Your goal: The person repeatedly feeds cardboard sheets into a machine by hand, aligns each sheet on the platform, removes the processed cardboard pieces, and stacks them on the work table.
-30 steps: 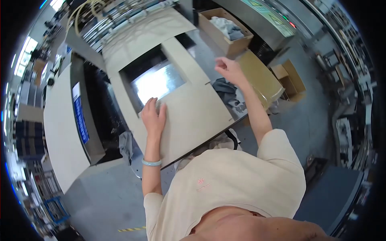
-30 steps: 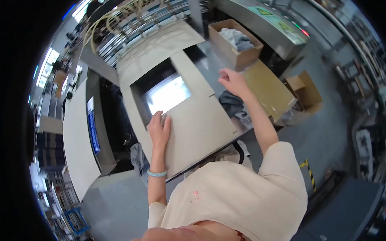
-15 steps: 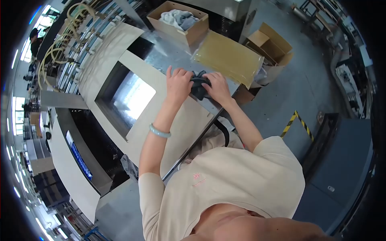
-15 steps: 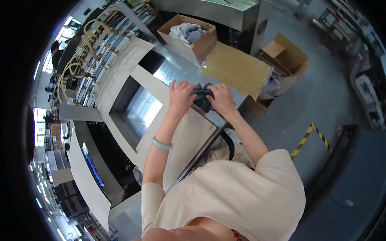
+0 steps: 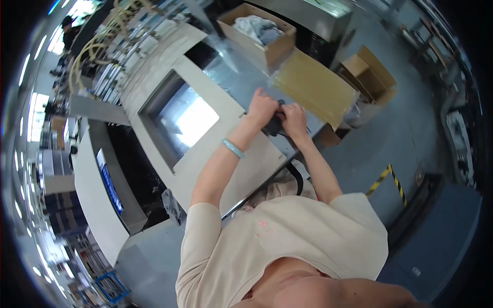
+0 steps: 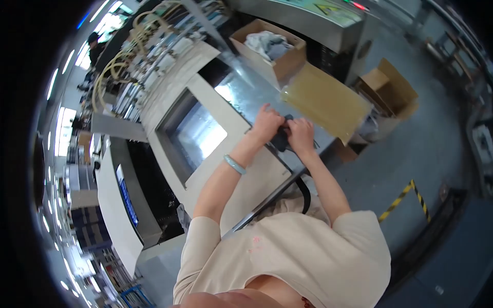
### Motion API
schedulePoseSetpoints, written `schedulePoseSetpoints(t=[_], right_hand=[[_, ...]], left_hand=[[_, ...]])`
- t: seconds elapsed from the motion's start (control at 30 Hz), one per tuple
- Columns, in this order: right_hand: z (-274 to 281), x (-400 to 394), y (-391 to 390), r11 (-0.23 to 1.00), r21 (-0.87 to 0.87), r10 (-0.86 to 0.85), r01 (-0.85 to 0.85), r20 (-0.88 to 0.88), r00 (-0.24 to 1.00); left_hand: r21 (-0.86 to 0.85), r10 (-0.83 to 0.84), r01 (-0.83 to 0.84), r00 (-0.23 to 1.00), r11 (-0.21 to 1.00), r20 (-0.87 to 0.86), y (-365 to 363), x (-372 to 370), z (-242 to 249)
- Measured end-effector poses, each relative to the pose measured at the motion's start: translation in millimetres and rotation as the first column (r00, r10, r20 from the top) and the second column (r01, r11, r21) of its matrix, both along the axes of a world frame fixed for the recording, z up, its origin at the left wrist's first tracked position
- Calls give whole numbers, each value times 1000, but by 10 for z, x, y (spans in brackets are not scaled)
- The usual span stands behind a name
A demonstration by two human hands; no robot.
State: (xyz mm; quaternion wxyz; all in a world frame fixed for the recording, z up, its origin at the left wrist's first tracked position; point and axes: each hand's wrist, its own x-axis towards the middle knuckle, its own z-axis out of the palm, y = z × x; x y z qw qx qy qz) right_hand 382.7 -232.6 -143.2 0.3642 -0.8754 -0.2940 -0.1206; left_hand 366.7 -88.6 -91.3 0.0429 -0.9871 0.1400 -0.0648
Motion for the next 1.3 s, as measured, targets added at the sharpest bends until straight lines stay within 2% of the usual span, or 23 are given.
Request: schedulePoseSetpoints(t=[0.07,0.13,0.17,0.23,0.3,0.37,0.4,0.47,0.53,0.6,0.67,0.7,0.73,0.8,0.83,0.97,1.17,1.3], right_hand=[[50,3,-17,999,-49,-2,2,-9,1000],[86,2,-42,998,-55,28,-28,-7,1000],[105,-8,-49,999,-2,42,-42,10,999],[118,-22,-66,995,53,82,-84,38,996],[118,14,-62,995,-71,78,-74,51,996],[137,35,-56,989,-130,70,-67,19,997],[184,27,-64,988,-126,93,-88,36,995],[311,5,-73,968,-230,88,-96,-46,995],[458,-1,19,977,-177,119,-120,-15,993],[567,-74,36,988,-83,134,-132,13,991],[661,-150,10,990,-49,132,-131,23,991],[723,-173,32,984,-36,171,-173,-43,984],[790,-180,98,977,-15,210,-212,-105,972],[888,-188,266,956,40,291,-289,-221,931],[908,-201,334,957,36,289,-288,-220,932],[908,-265,561,933,-152,256,-326,-353,900],[923,-223,831,893,-287,223,-346,-385,895],[1110,-316,928,833,-472,141,-289,-324,936]], left_hand=[[37,55,-56,998,998,41,4,-10,29],[8,43,-43,995,999,-86,-5,-86,152],[13,72,-72,995,997,-63,31,-153,252],[-238,97,-67,988,969,117,83,-374,541],[-458,153,-2,944,889,293,143,-650,872],[-538,265,-62,914,841,308,281,-1031,1256],[-574,353,-96,866,813,354,344,-1227,1403],[-690,530,-96,718,717,451,522,-1648,1491],[-695,725,-317,541,645,426,665,-2131,1425],[-676,831,-486,364,554,420,688,-2522,1379],[-656,904,-623,273,427,329,730,-2872,1112],[-662,938,-666,229,345,259,698,-3017,971],[-665,939,-663,231,344,255,654,-3144,790],[-588,981,-786,161,193,106,588,-3356,480],[-590,981,-784,162,192,104,557,-3396,425],[-446,984,-886,168,125,-58,364,-3422,267],[-422,979,-893,197,158,-50,350,-3414,296],[-471,974,-864,223,179,-38,358,-3429,222]])
